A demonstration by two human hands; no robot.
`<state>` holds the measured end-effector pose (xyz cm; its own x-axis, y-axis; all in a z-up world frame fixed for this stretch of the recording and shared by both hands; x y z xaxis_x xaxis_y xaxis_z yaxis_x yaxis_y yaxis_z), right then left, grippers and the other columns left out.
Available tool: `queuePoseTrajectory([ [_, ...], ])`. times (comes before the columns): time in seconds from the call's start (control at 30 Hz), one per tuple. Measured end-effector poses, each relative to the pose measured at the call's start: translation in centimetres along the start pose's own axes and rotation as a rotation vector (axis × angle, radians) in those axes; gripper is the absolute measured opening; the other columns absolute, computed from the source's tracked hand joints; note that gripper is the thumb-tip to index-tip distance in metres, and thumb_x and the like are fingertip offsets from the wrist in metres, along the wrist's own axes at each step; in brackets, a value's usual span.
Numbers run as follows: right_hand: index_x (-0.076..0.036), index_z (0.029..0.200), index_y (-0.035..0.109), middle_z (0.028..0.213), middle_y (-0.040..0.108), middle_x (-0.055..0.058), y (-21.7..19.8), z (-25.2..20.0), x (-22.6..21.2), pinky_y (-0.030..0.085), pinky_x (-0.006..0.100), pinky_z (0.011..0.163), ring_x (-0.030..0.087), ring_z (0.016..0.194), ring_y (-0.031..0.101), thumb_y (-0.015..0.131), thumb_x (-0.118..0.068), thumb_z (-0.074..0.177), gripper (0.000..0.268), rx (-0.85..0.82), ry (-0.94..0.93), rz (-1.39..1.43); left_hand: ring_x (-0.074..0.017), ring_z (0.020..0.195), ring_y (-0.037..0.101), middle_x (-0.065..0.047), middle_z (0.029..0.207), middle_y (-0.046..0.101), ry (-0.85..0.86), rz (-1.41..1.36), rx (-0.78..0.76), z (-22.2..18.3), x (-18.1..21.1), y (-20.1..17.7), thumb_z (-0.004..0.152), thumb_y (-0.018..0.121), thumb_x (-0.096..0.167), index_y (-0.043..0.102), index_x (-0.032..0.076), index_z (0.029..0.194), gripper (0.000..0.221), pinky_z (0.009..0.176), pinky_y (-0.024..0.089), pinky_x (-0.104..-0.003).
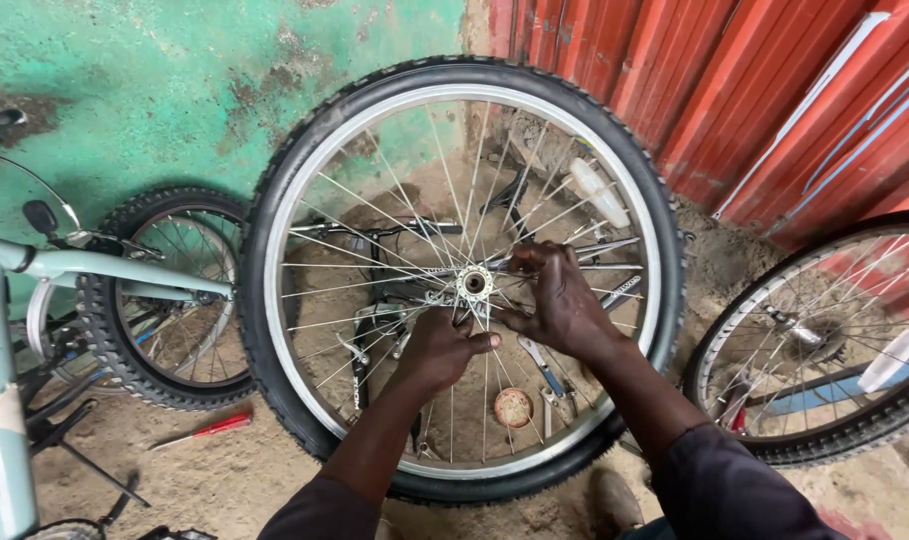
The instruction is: Applying grease to the internal hub of a bicycle wheel using fingers for maintenance.
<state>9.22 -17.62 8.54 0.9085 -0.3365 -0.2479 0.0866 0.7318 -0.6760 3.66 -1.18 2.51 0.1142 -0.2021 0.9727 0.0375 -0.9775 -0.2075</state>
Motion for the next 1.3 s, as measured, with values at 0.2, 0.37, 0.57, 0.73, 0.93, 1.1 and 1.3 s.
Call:
queuePoseTrajectory([
  [0.2,0.001,0.127,0.042,0.114,0.054,0.023,-4.3,-1.3,6.0,0.047,0.06,0.101,0.051,0.107,0.061,0.083,-0.004,0.079,0.063,0.189,0.346,0.099,-0.0368,0.097,0.076,-0.02,0.088,0.074,-0.145,0.344,0.143,2.1,-4.8,-0.4,0.083,0.082,0.034,0.076,-0.001,0.089,0.036,0.077,0.056,-0.045],
  [0.37,-0.003,0.112,0.052,0.102,0.056,0.014,-4.3,-8.2,15.9,0.053,0.05,0.082,0.036,0.085,0.065,0.078,-0.01,0.091,0.035,0.307,0.59,-0.149,-0.041,0.099,0.074,-0.021,0.089,0.074,-0.065,0.502,0.246,3.6,-8.3,-0.4,0.087,0.076,0.048,0.074,0.001,0.088,0.047,0.087,0.055,-0.049],
  [0.57,-0.011,0.11,0.068,0.102,0.066,0.011,4.3,-21.6,28.6,0.055,0.047,0.085,0.034,0.093,0.069,0.08,-0.015,0.08,0.032,-0.221,0.368,-0.483,-0.042,0.091,0.071,-0.021,0.079,0.069,-0.064,0.655,0.238,2.7,-4.7,-0.4,0.099,0.065,0.045,0.066,0.002,0.074,0.05,0.082,0.053,-0.047],
  [0.73,-0.028,0.115,0.075,0.126,0.066,0.007,11.9,-33.9,35.7,0.06,0.049,0.089,0.032,0.118,0.065,0.087,-0.038,0.074,0.043,-0.982,0.595,-0.54,-0.0164,0.058,0.059,-0.003,0.053,0.05,-0.157,0.39,0.33,3.0,-4.2,-0.2,0.095,0.078,0.041,0.05,0.012,0.06,0.053,0.06,0.047,-0.029],
  [0.93,-0.028,0.134,0.067,0.15,0.047,0.016,14.4,-38.4,35.6,0.058,0.053,0.096,0.04,0.131,0.054,0.098,-0.033,0.058,0.082,-1.049,0.553,-0.491,-0.0141,0.046,0.051,0.002,0.05,0.04,-0.313,0.226,0.363,3.5,-6.8,2.7,0.094,0.081,0.035,0.043,0.014,0.061,0.055,0.044,0.04,-0.027],
  [1.1,-0.023,0.134,0.064,0.153,0.044,0.011,15.4,-42.1,38.4,0.056,0.045,0.092,0.033,0.126,0.051,0.095,-0.019,0.056,0.084,-0.937,0.67,-0.381,-0.0213,0.046,0.031,-0.004,0.05,0.035,-0.198,0.458,0.361,4.2,-7.1,3.6,0.095,0.078,0.022,0.038,0.005,0.056,0.058,0.05,0.035,-0.039],
  [1.3,-0.034,0.137,0.063,0.158,0.039,0.014,16.5,-42.4,38.2,0.056,0.049,0.095,0.036,0.134,0.048,0.091,-0.021,0.063,0.081,-0.917,0.824,-0.329,-0.0212,0.042,0.035,-0.004,0.048,0.04,-0.198,0.557,0.351,4.6,-8.1,5.1,0.094,0.078,0.027,0.048,0.005,0.058,0.053,0.049,0.037,-0.038],
])
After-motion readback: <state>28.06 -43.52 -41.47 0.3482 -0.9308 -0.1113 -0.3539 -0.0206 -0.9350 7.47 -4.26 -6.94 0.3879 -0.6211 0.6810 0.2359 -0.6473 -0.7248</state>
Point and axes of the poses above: each hand's wrist, its own z-axis towards the middle knuckle, its own y-axis out of the palm, x = y × z, the point moved 7 cm from there along z, towards the middle knuckle
